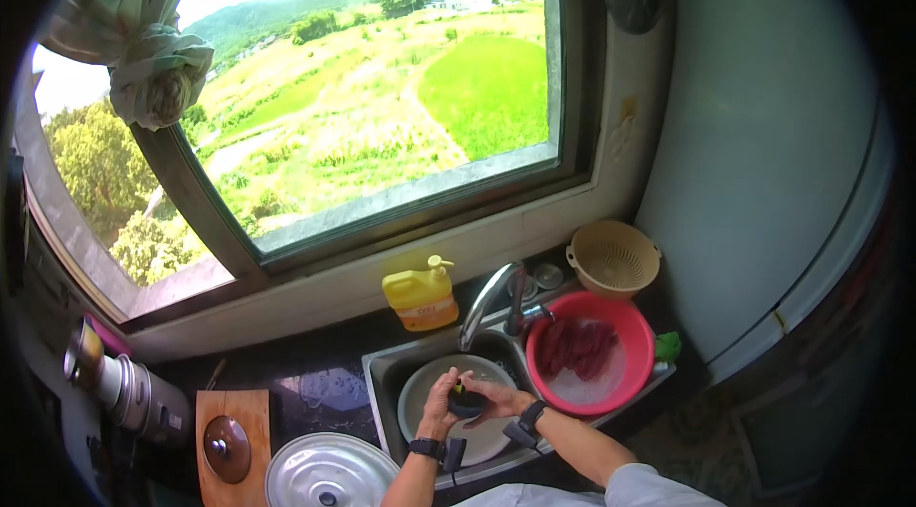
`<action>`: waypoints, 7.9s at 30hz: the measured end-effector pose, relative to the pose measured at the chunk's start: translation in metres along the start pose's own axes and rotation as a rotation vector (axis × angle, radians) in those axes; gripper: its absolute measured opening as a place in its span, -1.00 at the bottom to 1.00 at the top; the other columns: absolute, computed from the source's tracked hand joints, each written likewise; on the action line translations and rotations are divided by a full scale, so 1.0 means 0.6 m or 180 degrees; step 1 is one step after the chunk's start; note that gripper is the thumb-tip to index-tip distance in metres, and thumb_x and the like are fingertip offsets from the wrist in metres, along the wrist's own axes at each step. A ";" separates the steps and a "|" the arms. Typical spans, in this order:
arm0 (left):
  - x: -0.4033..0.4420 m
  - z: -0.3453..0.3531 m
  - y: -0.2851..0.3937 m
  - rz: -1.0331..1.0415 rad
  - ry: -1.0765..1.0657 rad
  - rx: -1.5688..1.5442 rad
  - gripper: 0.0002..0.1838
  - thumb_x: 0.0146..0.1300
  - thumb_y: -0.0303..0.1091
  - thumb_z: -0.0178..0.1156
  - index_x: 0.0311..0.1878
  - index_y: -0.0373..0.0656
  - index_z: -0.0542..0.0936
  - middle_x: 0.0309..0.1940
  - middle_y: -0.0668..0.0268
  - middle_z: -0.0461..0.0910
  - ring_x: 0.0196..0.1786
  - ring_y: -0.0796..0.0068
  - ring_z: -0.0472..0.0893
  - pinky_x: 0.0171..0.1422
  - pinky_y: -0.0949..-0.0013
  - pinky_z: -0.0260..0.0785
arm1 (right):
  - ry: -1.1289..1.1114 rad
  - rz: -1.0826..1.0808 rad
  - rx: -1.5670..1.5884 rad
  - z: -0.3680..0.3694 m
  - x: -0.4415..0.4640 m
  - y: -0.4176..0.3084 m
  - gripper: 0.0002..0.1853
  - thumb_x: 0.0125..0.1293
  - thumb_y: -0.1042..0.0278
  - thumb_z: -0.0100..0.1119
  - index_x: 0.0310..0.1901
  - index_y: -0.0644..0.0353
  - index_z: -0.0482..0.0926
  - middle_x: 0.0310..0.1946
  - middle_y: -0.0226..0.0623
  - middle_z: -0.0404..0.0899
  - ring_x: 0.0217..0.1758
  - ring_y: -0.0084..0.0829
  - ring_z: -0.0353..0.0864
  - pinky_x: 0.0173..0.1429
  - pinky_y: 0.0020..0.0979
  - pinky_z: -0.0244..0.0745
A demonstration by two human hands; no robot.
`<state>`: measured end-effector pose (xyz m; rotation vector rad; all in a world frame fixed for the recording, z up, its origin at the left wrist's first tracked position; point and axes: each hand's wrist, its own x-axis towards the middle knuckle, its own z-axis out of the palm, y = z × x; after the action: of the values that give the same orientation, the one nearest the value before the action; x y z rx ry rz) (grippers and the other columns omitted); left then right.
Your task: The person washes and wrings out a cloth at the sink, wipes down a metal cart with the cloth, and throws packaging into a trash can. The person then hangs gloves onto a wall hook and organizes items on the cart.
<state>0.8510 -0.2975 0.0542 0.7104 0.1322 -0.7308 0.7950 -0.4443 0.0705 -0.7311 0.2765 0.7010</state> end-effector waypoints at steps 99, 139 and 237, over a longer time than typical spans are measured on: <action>-0.481 0.100 -0.146 0.2184 0.0712 0.1077 -0.56 0.38 0.03 0.05 0.10 -0.12 0.44 -0.20 0.45 0.51 -0.18 0.67 0.48 -0.13 0.50 0.40 | -0.0764 -0.1329 -0.2584 0.258 -0.285 0.131 -0.46 0.28 0.48 0.11 0.29 0.17 0.22 0.05 -0.37 0.42 0.04 -0.57 0.43 0.10 -0.53 0.32; -1.783 0.215 -0.536 0.2687 0.7383 0.2669 -0.59 0.16 -0.23 0.33 0.03 -0.24 0.59 -0.05 0.18 0.61 0.01 0.46 0.56 0.13 0.39 0.37 | -0.7201 -0.0468 -0.3318 1.045 -0.633 1.170 -0.56 -0.07 0.36 0.52 -0.32 0.25 0.37 -0.52 -0.22 0.46 -0.49 -0.44 0.45 -0.41 -0.40 0.37; -1.345 -0.024 -0.733 0.3211 1.0648 -0.3677 -0.77 0.27 -0.28 0.02 -0.32 -0.27 0.52 -0.41 0.26 0.39 -0.27 0.37 0.37 -0.15 0.30 0.19 | -0.7920 -0.3051 -0.1839 0.958 -0.719 1.821 -0.52 0.10 0.35 0.12 0.12 0.07 0.47 -0.23 -0.10 0.61 -0.27 -0.11 0.65 -0.24 -0.17 0.58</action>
<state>-0.0373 -0.0625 0.0827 0.0917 -2.2643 -1.9008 -0.2610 0.3254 0.1210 0.0060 -2.4350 0.2864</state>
